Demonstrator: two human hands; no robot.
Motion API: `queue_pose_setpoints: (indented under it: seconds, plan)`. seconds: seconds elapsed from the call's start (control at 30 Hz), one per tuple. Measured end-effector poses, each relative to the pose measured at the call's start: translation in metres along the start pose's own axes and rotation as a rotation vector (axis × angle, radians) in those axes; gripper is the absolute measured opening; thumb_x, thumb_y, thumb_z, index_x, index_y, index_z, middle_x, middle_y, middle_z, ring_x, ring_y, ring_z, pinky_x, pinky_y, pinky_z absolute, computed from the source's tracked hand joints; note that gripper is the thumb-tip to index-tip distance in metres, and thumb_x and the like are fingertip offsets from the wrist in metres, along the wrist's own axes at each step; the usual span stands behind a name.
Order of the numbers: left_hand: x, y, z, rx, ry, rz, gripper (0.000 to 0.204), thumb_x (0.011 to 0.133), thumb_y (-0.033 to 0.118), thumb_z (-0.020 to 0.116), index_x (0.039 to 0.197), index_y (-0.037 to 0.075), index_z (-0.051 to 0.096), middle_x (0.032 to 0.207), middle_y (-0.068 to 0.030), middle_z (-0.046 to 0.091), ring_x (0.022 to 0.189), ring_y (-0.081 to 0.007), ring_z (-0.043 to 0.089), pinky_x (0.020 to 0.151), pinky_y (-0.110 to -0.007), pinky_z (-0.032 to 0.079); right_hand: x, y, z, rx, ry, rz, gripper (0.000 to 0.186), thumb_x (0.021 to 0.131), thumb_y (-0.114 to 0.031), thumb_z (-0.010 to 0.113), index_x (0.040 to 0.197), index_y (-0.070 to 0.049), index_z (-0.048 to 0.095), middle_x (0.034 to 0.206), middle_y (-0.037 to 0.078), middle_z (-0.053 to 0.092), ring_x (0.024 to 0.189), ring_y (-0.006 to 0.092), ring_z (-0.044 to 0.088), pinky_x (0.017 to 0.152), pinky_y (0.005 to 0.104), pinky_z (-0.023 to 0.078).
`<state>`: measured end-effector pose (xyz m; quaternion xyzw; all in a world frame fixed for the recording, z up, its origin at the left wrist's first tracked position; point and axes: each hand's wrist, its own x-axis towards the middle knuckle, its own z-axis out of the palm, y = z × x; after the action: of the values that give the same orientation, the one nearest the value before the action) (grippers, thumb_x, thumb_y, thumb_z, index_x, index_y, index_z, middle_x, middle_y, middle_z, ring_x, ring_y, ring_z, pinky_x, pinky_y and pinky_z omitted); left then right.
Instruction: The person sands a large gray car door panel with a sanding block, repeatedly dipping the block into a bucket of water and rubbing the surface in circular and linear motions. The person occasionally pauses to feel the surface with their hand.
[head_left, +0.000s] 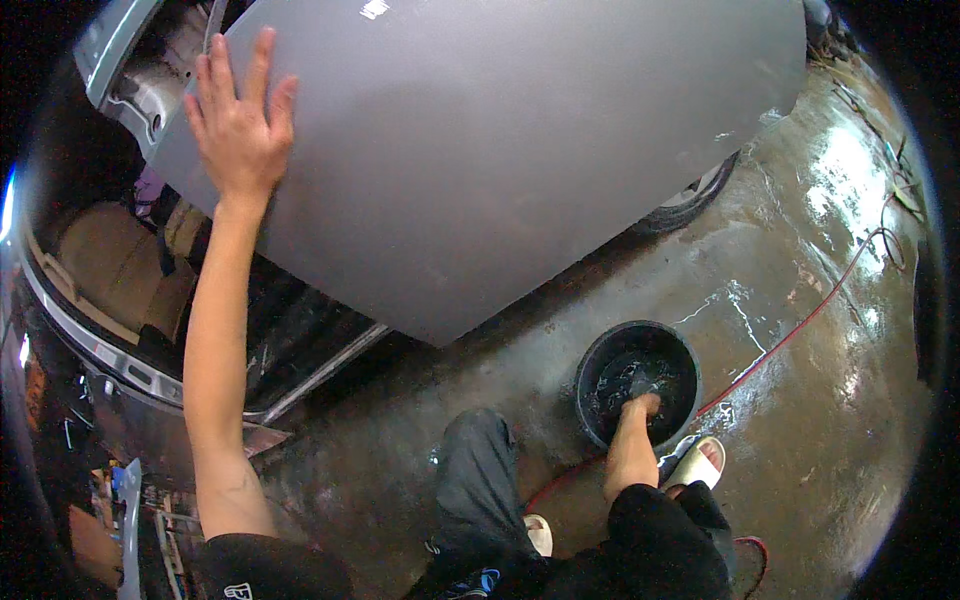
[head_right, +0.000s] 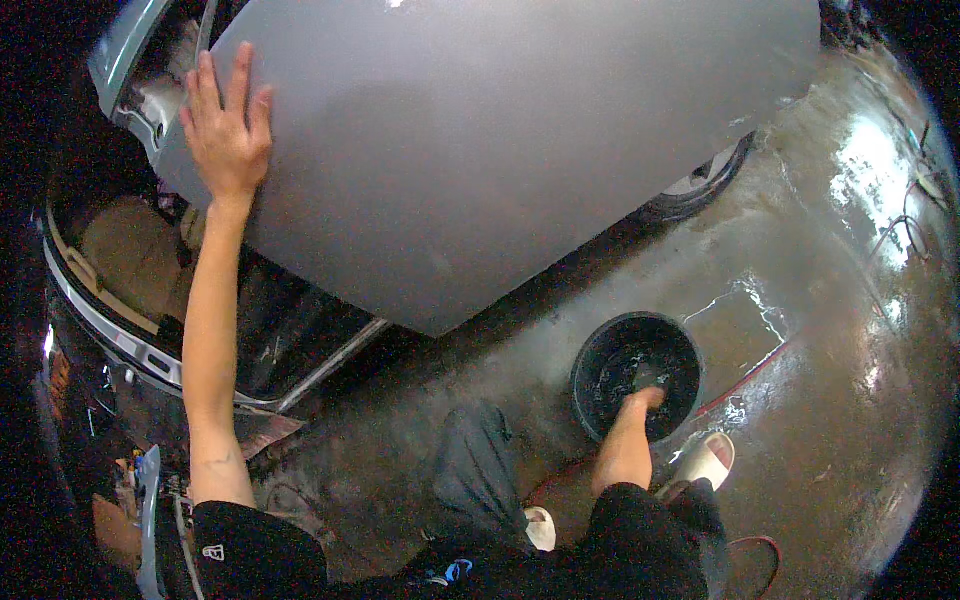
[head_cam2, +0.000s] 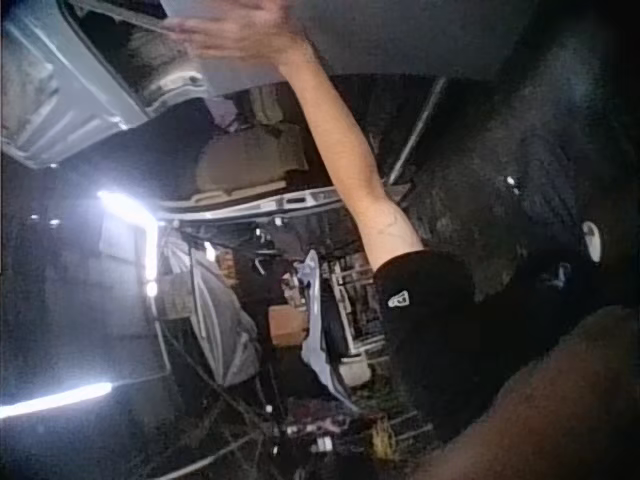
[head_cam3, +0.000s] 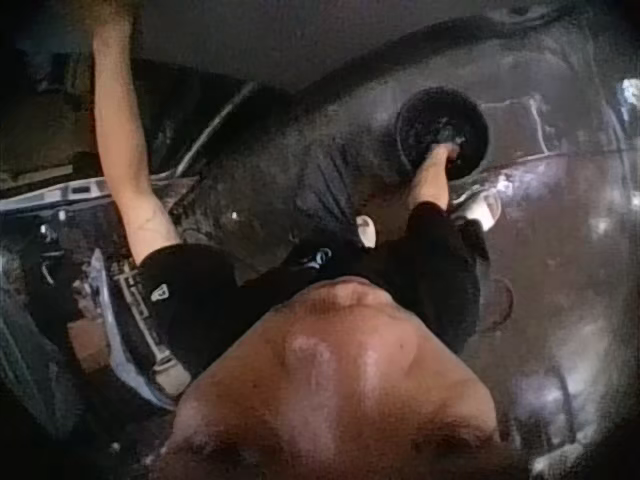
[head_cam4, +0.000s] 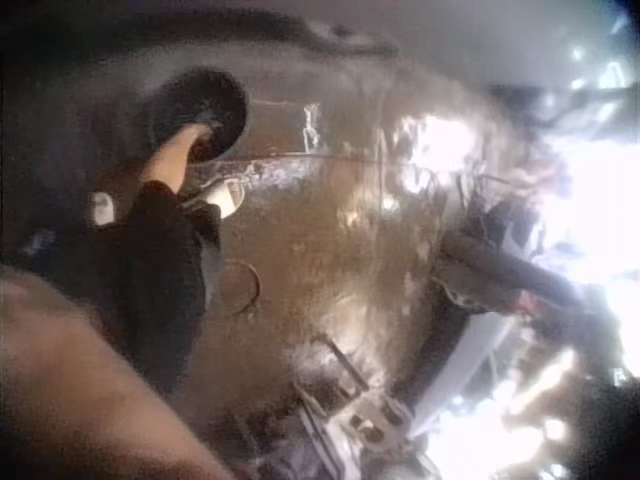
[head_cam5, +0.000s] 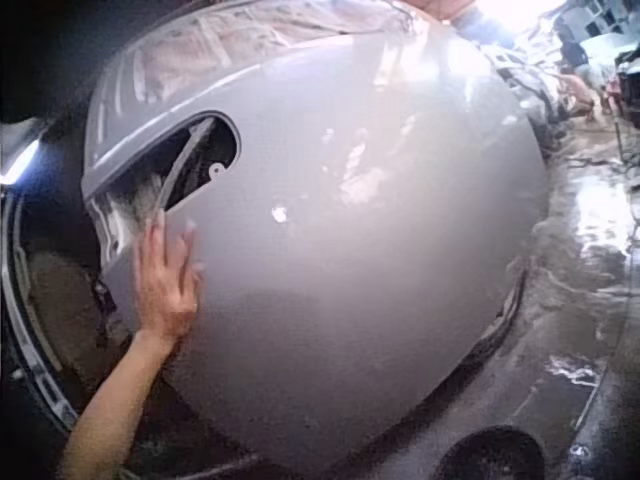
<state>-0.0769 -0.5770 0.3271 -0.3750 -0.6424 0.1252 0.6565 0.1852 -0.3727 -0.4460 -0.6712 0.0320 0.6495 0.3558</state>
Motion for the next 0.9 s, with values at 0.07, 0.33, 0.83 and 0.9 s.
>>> queue_pose_setpoints:
  seconds: [0.07, 0.33, 0.83, 0.9]
  plan:
    - [-0.009, 0.023, -0.012, -0.031, -0.042, 0.04, 0.053, 0.096, 0.045, 0.051, 0.148, 0.038, 0.042, 0.16, -0.0084, 0.028, 0.146, -0.0339, 0.026, 0.114, -0.057, 0.023, 0.014, -0.021, 0.011, 0.114, -0.076, -0.033, 0.045, 0.094, -0.03, 0.045, 0.124, -0.001, 0.062, 0.125, 0.015, 0.063, 0.106, 0.0282, 0.064, 0.094, 0.0399, 0.052]
    - [-0.147, 0.069, -0.054, -0.323, -0.441, 0.208, 0.062, 0.085, 0.034, 0.067, 0.144, 0.032, 0.049, 0.163, -0.011, 0.017, 0.152, -0.0315, 0.006, 0.12, -0.052, -0.004, -0.193, -0.096, 0.102, 0.315, -0.544, -0.043, 0.019, 0.084, -0.019, 0.057, 0.088, -0.006, 0.071, 0.087, 0.008, 0.07, 0.077, 0.0237, 0.067, 0.072, 0.0399, 0.055]
    - [0.04, 0.177, 0.054, -0.467, -0.267, 0.616, 0.064, 0.089, 0.045, 0.062, 0.148, 0.036, 0.04, 0.163, -0.0061, 0.02, 0.15, -0.0278, 0.018, 0.12, -0.055, 0.011, -0.351, -0.156, 0.133, 0.538, -0.917, -0.041, 0.034, 0.104, -0.025, 0.041, 0.134, -0.011, 0.046, 0.133, 0.011, 0.056, 0.115, 0.0265, 0.058, 0.088, 0.0478, 0.051]
    - [0.08, 0.139, 0.035, -0.172, -0.134, 0.643, 0.054, 0.095, 0.049, 0.051, 0.145, 0.029, 0.045, 0.157, -0.0105, 0.03, 0.143, -0.028, 0.03, 0.115, -0.053, 0.022, -0.288, -0.123, 0.116, 0.486, -0.559, -0.01, 0.035, 0.099, -0.025, 0.046, 0.133, -0.015, 0.05, 0.128, 0.009, 0.06, 0.108, 0.0264, 0.06, 0.082, 0.0451, 0.052]
